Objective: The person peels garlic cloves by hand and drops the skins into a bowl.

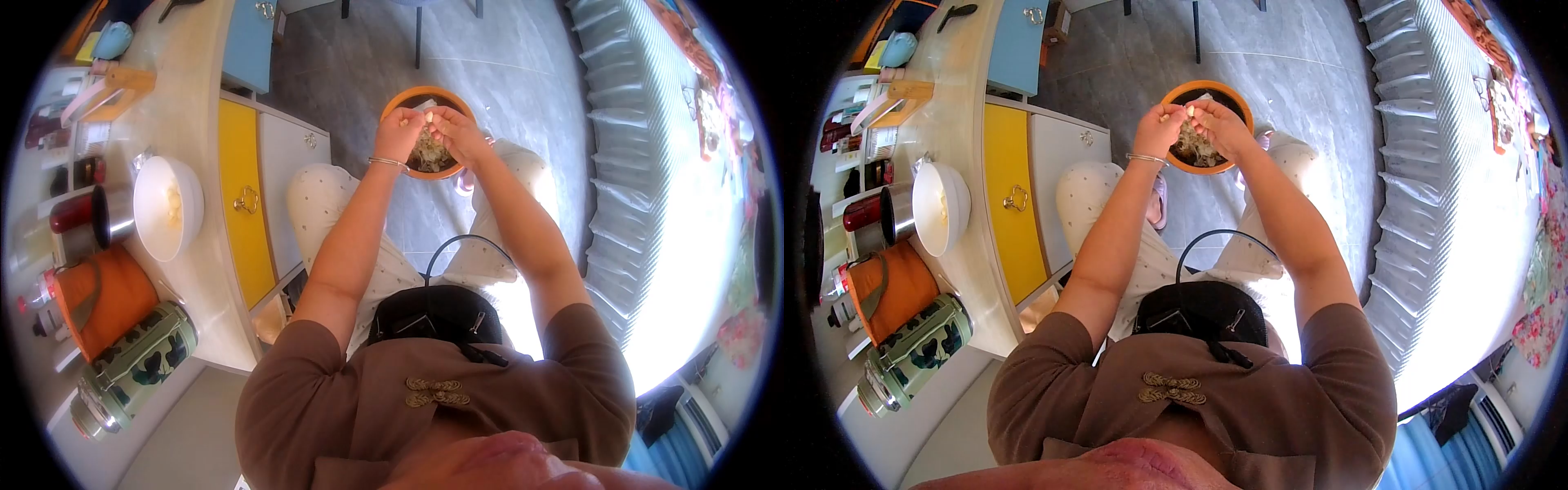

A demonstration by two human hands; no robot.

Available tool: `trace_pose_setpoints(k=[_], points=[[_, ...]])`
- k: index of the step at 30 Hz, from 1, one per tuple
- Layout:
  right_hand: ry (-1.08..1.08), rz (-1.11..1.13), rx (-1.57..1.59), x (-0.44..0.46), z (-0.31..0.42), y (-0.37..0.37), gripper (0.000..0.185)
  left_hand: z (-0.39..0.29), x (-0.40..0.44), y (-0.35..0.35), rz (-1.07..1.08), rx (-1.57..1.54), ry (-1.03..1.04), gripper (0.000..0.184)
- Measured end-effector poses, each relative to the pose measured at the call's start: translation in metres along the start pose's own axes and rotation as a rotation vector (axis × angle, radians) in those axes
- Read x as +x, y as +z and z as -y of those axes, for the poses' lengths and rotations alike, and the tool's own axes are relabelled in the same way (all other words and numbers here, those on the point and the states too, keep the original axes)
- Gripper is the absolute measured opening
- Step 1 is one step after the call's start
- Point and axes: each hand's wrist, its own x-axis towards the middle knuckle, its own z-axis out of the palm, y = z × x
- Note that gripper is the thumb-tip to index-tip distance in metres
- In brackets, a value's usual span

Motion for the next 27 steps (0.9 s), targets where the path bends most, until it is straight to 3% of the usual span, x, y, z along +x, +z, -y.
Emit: trace_pose_setpoints(k=[2, 11, 18, 23, 27], points=[[-0.005, -0.009, 0.009, 0.000, 0.000, 0.000, 0.022, 0.006, 0.001, -0.001, -0.111, 0.441, 0.404, 0.015], [0.038, -0.028, -0.134, 0.001, -0.001, -0.001, 0.024, -0.011, -0.014, 0.005, -0.183, 0.916, 0.533, 0.013], [0.035, -0.024, -0.096, 0.002, -0.003, -0.001, 0.025, -0.015, -0.018, 0.009, -0.170, 0.952, 0.546, 0.016], [0.024, -0.021, -0.019, 0.003, -0.002, -0.002, 0.022, -0.014, -0.014, 0.005, -0.137, 0.718, 0.429, 0.016], [0.040, 0.003, 0.016, 0.000, 0.002, 0.000, 0.020, -0.018, -0.015, 0.004, -0.125, 0.750, 0.373, 0.015]])
